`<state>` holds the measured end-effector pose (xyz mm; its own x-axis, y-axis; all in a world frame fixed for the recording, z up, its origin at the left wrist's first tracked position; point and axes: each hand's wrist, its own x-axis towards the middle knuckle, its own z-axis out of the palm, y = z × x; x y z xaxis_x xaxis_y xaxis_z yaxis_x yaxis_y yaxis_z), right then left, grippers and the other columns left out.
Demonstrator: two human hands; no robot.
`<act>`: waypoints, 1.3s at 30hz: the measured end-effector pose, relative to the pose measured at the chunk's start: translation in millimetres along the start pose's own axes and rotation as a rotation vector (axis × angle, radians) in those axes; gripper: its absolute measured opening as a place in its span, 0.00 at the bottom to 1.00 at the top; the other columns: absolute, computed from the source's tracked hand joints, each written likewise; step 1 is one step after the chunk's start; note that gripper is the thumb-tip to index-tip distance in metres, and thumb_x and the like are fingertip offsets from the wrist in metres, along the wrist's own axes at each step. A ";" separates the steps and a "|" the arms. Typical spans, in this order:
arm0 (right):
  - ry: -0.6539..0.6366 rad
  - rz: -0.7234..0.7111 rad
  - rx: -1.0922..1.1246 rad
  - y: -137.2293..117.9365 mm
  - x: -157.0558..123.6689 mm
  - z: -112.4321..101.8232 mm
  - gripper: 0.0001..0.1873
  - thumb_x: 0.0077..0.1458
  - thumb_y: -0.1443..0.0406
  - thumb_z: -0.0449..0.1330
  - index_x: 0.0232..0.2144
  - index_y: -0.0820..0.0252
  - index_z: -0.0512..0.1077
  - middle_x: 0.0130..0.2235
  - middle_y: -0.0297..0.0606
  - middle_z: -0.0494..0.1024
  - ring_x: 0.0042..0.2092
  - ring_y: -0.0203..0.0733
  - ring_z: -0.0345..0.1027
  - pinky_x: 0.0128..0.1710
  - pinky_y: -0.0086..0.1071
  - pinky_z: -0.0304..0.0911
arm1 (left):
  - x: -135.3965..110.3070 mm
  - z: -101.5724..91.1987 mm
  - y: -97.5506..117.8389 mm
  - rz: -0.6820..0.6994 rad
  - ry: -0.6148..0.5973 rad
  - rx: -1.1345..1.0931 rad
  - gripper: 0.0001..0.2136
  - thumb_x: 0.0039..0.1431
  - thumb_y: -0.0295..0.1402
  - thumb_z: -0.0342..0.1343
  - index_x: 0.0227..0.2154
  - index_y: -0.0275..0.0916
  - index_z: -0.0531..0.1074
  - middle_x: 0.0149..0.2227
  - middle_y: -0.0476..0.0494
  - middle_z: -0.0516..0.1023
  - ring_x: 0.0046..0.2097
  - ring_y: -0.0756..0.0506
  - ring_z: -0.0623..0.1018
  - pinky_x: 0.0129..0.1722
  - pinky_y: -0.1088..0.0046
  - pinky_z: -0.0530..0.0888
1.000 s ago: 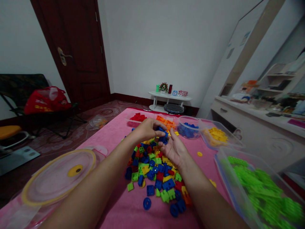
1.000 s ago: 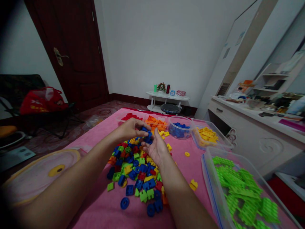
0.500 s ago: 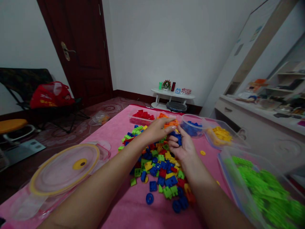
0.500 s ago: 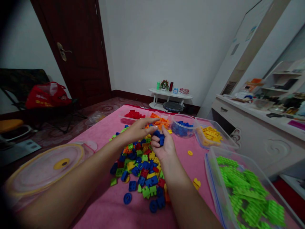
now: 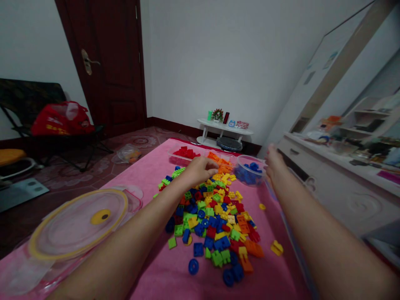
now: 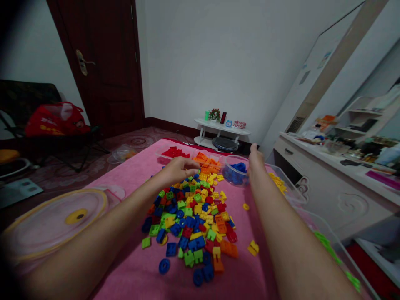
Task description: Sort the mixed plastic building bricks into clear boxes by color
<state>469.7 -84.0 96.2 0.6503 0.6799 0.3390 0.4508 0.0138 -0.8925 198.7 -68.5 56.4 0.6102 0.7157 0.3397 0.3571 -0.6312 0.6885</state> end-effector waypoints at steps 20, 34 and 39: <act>-0.894 -0.291 -0.663 -8.5 -165.3 14.9 0.21 0.33 0.58 0.69 0.34 0.54 0.74 0.33 0.31 0.77 0.33 0.37 0.68 0.26 0.26 0.53 | -12.7 8.1 -9.9 0.018 -0.446 0.461 0.23 0.32 0.41 0.66 0.37 0.45 0.76 0.37 0.48 0.78 0.36 0.46 0.75 0.28 0.77 0.64; -0.686 -0.164 -0.812 9.0 -126.0 -14.2 0.06 0.40 0.66 0.64 0.27 0.57 0.76 0.30 0.38 0.78 0.33 0.41 0.70 0.30 0.30 0.59 | -10.9 3.0 -11.0 -0.045 -0.438 0.320 0.08 0.42 0.35 0.61 0.27 0.39 0.78 0.25 0.49 0.77 0.27 0.50 0.73 0.23 0.79 0.62; -0.547 -0.457 -0.421 34.5 -130.7 14.4 0.30 0.44 0.76 0.53 0.51 0.54 0.69 0.54 0.40 0.70 0.54 0.44 0.63 0.54 0.39 0.55 | -1.6 16.0 -24.1 -0.030 -0.127 0.270 0.12 0.51 0.33 0.55 0.37 0.37 0.78 0.35 0.44 0.80 0.36 0.46 0.76 0.34 0.75 0.68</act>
<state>391.5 -161.8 16.8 0.0073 0.9361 0.3517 0.8608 0.1731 -0.4786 200.4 -59.3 29.0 0.6739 0.7029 0.2276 0.5412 -0.6793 0.4956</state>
